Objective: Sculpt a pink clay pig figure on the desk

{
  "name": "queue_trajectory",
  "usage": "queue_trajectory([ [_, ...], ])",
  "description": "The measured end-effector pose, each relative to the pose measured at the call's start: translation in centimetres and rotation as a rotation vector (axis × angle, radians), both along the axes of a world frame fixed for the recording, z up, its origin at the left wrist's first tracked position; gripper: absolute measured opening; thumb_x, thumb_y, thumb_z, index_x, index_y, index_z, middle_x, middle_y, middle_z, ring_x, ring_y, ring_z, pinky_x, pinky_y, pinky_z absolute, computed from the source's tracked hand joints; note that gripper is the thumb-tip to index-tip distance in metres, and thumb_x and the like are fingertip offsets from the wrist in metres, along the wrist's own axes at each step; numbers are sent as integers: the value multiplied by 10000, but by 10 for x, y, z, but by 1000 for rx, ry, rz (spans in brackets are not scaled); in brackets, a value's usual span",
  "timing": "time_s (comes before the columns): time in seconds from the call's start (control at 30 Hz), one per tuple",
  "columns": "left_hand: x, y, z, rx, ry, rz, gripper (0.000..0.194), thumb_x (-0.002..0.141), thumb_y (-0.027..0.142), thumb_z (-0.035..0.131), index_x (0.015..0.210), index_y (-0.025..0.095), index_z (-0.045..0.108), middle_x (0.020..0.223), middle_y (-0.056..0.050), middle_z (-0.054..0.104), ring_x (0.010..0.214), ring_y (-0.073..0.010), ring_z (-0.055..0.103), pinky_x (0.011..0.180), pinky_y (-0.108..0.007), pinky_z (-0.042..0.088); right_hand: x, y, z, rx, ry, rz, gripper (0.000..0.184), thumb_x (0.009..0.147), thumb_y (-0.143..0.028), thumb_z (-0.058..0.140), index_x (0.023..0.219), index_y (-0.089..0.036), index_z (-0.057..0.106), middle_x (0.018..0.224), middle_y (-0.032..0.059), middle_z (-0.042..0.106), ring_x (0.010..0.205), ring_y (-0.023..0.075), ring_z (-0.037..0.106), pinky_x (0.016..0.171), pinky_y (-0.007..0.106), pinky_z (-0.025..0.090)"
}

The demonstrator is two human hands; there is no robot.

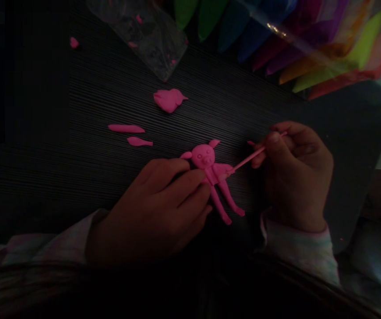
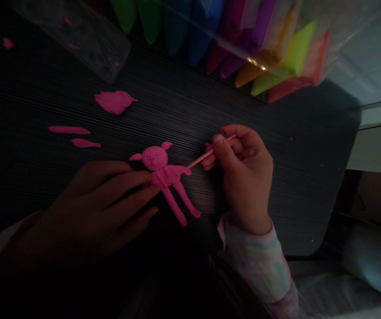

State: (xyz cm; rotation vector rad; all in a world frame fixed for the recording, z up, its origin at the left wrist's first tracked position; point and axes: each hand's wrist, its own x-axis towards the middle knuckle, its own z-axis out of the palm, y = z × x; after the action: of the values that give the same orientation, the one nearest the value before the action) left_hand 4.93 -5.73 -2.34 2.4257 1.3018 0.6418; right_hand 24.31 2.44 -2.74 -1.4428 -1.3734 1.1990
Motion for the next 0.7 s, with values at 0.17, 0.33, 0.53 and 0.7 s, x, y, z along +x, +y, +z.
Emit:
queue_trajectory([
  [0.17, 0, 1, -2, 17, 4, -10, 212, 790, 261, 525, 948, 130, 577, 957, -44, 587, 891, -228, 467, 766, -380, 412, -3, -3, 2, 13, -110, -8, 126, 767, -158, 587, 888, -168, 555, 533, -84, 596, 441, 39, 556, 452, 145, 442],
  [0.33, -1, 1, -3, 12, 6, -19, 220, 785, 268, 531, 956, 135, 568, 974, -38, 580, 896, -228, 466, 775, -381, 411, -3, -4, 1, 17, -86, -10, 110, 769, -165, 590, 873, -182, 562, 531, -84, 583, 439, 41, 545, 441, 153, 429],
  [0.53, -1, 0, -2, 17, 17, -11, 224, 789, 285, 521, 955, 144, 575, 972, -35, 582, 895, -224, 471, 782, -374, 407, -3, -4, 1, 21, -83, -15, 111, 772, -160, 585, 874, -191, 554, 515, -94, 578, 439, 45, 544, 455, 164, 428],
  [0.7, -1, 0, -1, 11, 21, -6, 235, 792, 279, 515, 967, 136, 578, 963, -42, 590, 900, -225, 472, 780, -377, 404, -2, -4, 1, 28, -41, -16, 120, 766, -138, 582, 880, -150, 546, 497, -93, 574, 425, 39, 533, 452, 161, 422],
])
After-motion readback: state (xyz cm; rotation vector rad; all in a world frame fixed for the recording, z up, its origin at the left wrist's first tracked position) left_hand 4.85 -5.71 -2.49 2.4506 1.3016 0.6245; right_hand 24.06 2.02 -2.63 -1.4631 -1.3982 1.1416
